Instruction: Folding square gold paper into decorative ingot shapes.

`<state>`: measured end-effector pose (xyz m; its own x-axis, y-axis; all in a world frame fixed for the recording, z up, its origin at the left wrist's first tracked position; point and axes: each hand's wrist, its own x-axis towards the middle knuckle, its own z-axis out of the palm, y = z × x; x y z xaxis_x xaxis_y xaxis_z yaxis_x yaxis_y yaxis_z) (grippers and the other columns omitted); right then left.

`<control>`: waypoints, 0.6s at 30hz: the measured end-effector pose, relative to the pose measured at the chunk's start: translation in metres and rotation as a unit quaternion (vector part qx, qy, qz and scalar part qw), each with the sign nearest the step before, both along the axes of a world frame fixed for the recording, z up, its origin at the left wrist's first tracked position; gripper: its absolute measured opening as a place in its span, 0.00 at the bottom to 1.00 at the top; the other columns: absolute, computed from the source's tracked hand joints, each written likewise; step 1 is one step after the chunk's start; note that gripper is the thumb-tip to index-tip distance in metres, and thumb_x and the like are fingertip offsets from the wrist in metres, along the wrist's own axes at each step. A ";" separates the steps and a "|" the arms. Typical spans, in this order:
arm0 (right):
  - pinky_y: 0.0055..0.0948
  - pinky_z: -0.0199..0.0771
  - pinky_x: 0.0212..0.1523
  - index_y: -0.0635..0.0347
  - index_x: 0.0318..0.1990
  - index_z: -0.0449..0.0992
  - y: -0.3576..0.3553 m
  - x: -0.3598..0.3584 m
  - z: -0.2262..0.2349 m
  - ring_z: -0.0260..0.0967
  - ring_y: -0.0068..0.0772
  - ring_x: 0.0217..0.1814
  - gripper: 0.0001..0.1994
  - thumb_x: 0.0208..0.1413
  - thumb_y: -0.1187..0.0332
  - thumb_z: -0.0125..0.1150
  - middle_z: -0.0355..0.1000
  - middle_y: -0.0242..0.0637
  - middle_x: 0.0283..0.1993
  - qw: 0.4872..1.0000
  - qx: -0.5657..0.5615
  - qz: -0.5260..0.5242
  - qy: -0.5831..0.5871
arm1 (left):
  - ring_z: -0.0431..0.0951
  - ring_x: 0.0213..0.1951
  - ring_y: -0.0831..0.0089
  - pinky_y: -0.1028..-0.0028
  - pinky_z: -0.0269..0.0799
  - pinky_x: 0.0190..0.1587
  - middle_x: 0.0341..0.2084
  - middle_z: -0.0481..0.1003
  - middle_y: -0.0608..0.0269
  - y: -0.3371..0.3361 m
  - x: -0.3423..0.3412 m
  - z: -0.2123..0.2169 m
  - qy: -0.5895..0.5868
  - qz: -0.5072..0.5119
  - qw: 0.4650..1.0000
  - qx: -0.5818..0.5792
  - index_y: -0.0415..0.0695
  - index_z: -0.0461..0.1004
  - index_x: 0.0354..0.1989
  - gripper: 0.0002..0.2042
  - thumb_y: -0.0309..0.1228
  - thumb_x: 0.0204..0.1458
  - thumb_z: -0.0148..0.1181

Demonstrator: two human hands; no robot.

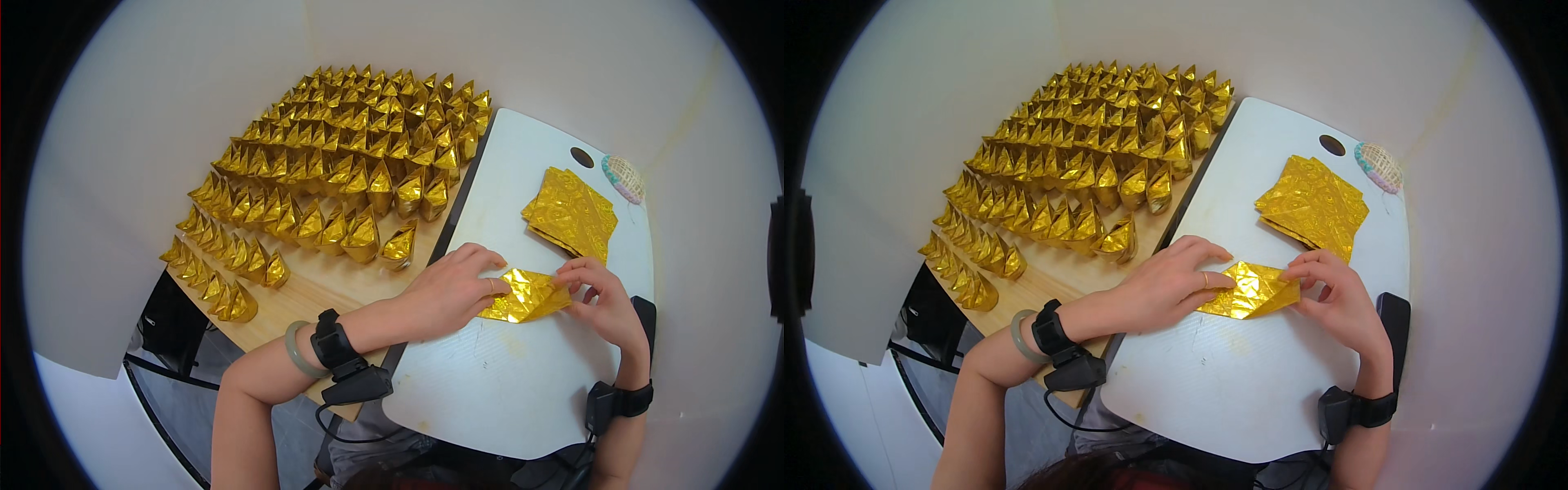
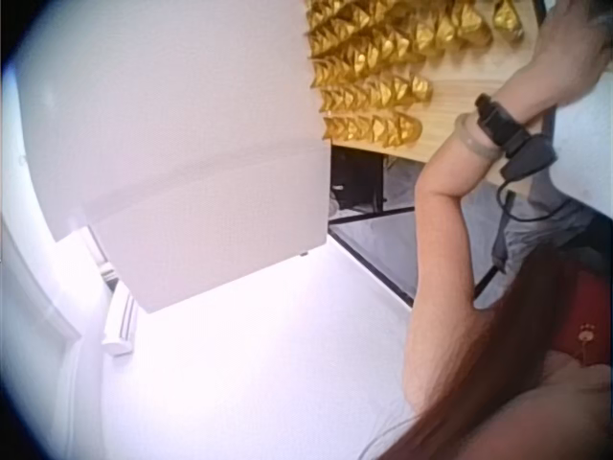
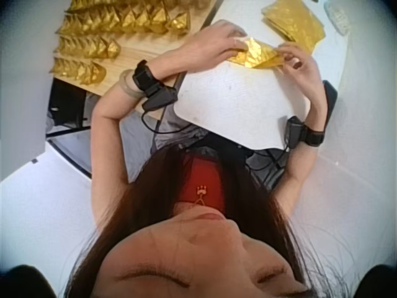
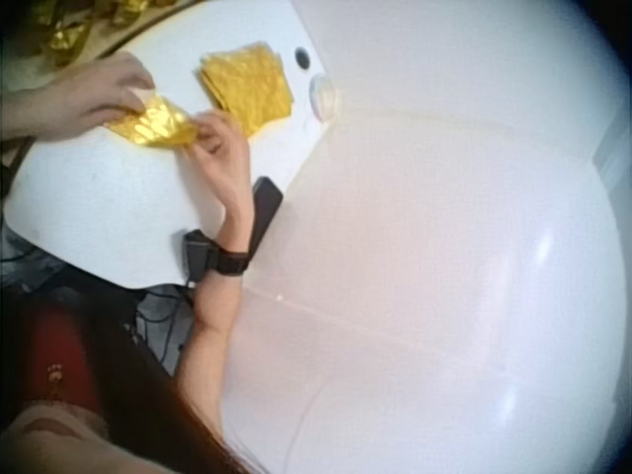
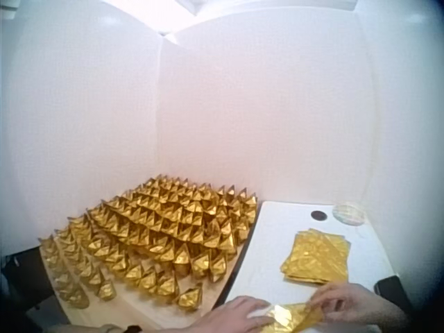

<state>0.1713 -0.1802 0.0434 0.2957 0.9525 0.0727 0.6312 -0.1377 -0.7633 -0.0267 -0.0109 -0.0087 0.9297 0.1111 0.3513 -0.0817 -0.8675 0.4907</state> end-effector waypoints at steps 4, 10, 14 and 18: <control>0.19 0.66 0.33 0.61 0.36 0.78 0.002 0.014 -0.016 0.66 0.21 0.34 0.10 0.43 0.75 0.68 0.71 0.33 0.38 0.997 -0.062 0.025 -0.032 | 0.64 0.56 0.57 0.62 0.61 0.59 0.53 0.67 0.55 -0.001 0.001 0.001 -0.009 -0.019 1.000 0.005 0.45 0.76 0.47 0.13 0.28 0.52 0.57; 0.37 0.63 0.57 0.60 0.52 0.70 0.014 -0.017 -0.033 0.63 0.45 0.55 0.28 0.39 0.70 0.72 0.68 0.42 0.51 0.958 0.082 -0.052 -0.269 | 0.62 0.58 0.55 0.61 0.60 0.60 0.53 0.66 0.54 -0.003 0.002 -0.003 -0.027 -0.024 0.999 -0.003 0.45 0.75 0.47 0.15 0.27 0.50 0.59; 0.48 0.47 0.69 0.64 0.64 0.59 0.014 -0.027 -0.032 0.48 0.48 0.72 0.36 0.51 0.56 0.64 0.56 0.48 0.68 0.957 0.014 0.111 -0.267 | 0.62 0.59 0.54 0.61 0.60 0.61 0.53 0.66 0.54 0.001 0.004 -0.005 -0.024 -0.062 0.998 0.021 0.45 0.75 0.47 0.14 0.27 0.49 0.59; 0.50 0.35 0.72 0.66 0.70 0.45 0.012 -0.038 -0.030 0.36 0.44 0.77 0.44 0.58 0.38 0.46 0.44 0.52 0.73 0.929 -0.084 0.132 -0.334 | 0.61 0.59 0.52 0.59 0.59 0.61 0.54 0.66 0.53 -0.002 0.003 -0.005 -0.028 -0.049 0.998 0.039 0.47 0.76 0.46 0.13 0.29 0.52 0.59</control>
